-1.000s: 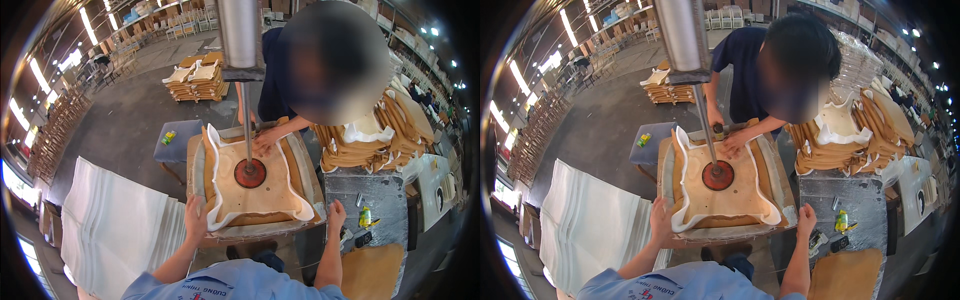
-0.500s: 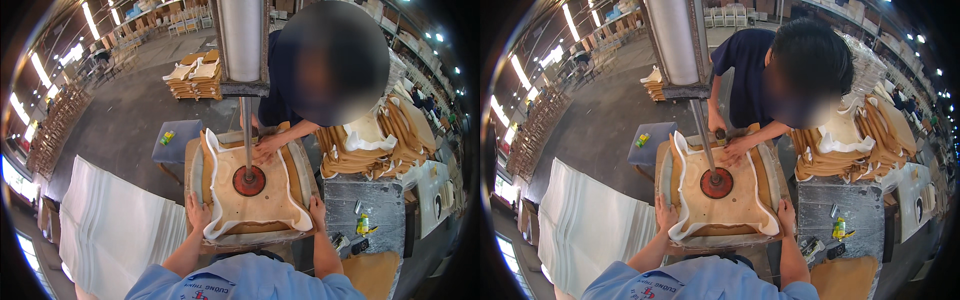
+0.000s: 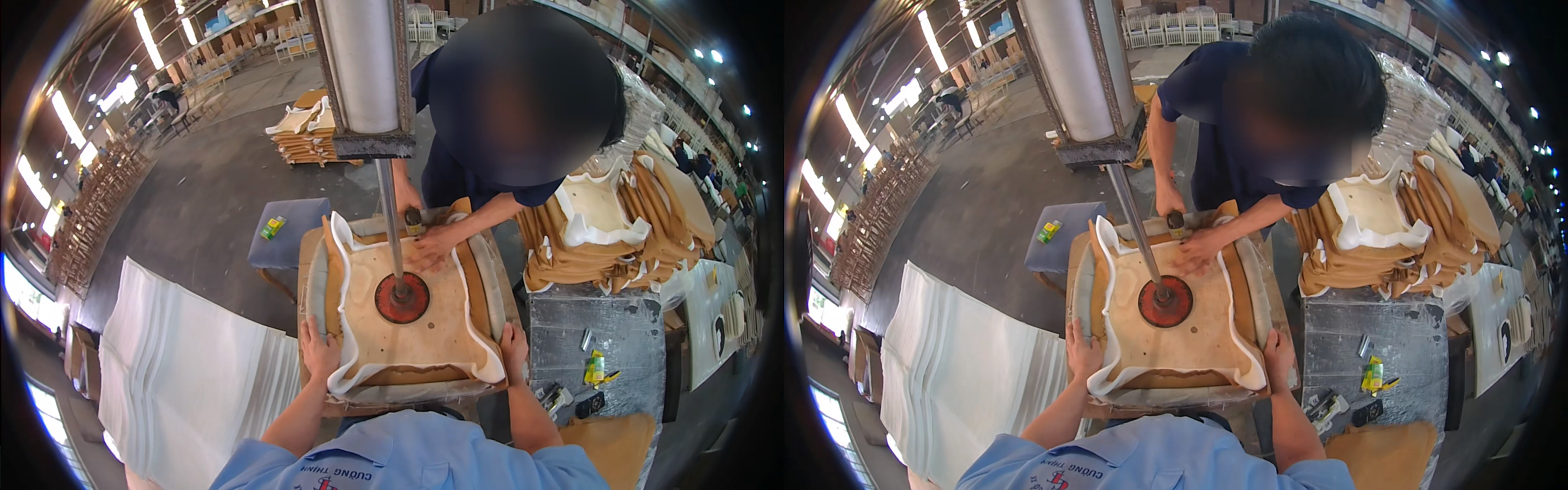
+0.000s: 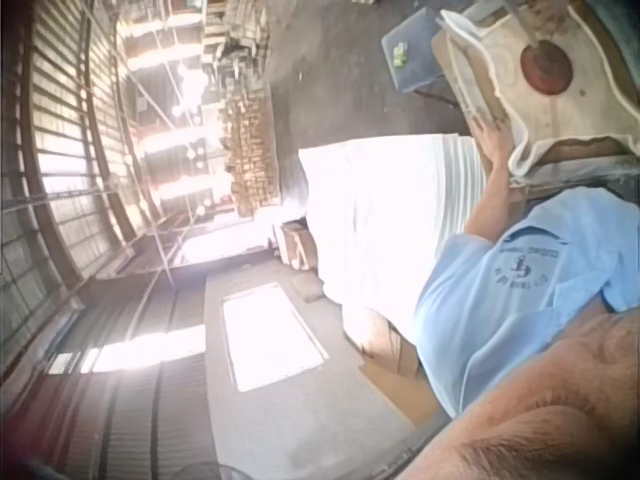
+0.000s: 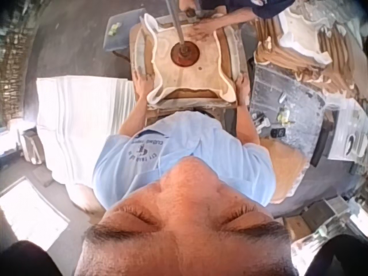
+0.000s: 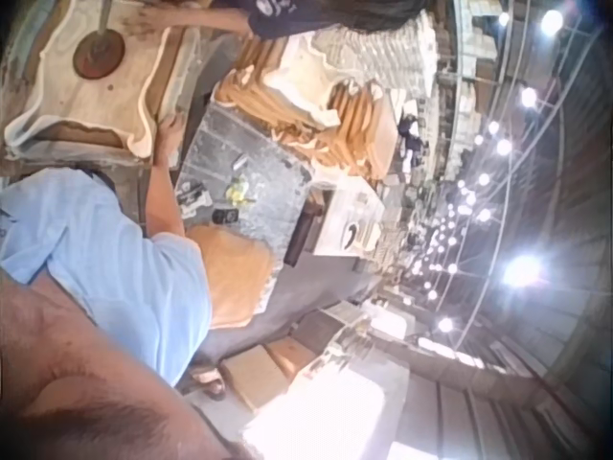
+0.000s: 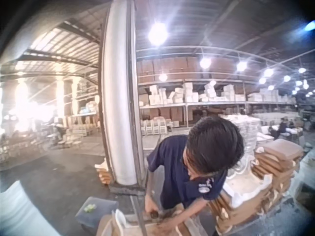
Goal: The person places a white foam sheet onto a wooden chair base, then uses a pneumatic staple gun to secure the foam to the underside of the base. A coworker assists by holding the base and applying adhesive. The person repeats the process with a second chair base.
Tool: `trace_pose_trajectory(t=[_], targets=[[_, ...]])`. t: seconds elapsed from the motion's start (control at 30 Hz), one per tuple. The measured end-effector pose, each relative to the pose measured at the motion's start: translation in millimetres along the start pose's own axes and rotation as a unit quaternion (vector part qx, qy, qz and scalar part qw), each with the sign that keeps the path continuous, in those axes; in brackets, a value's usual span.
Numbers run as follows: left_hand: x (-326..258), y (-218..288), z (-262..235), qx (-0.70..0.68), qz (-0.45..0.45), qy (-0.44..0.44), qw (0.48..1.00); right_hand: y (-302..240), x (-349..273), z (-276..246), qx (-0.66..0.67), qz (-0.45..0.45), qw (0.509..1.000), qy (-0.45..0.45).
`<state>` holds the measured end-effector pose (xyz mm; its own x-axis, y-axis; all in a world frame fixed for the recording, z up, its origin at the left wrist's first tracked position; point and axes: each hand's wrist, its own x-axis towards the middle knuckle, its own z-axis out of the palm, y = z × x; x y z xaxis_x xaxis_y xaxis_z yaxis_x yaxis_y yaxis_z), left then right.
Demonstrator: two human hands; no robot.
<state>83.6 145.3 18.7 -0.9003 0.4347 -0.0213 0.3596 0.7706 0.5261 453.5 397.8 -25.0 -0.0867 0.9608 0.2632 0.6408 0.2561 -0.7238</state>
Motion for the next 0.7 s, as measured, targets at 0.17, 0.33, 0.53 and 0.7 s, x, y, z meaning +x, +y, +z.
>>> trace_pose_trajectory(t=[0.17,0.33,0.53,0.7], targets=[[0.5,2.0,-2.7,-0.006,0.003,-0.006,1.000,-2.7,0.0,-2.9,0.015,0.008,1.000,-0.011],[1.6,7.8,-5.0,-0.013,-0.006,-0.021,1.000,-6.2,0.3,-4.5,0.006,0.029,0.999,-0.017],[1.3,5.8,-5.0,-0.011,-0.003,-0.021,1.000,-4.9,-2.5,-4.2,0.004,0.023,1.000,-0.006],[0.1,6.2,-3.2,-0.008,-0.004,-0.013,1.000,-3.6,-1.7,-3.2,0.005,0.025,1.000,-0.002]])
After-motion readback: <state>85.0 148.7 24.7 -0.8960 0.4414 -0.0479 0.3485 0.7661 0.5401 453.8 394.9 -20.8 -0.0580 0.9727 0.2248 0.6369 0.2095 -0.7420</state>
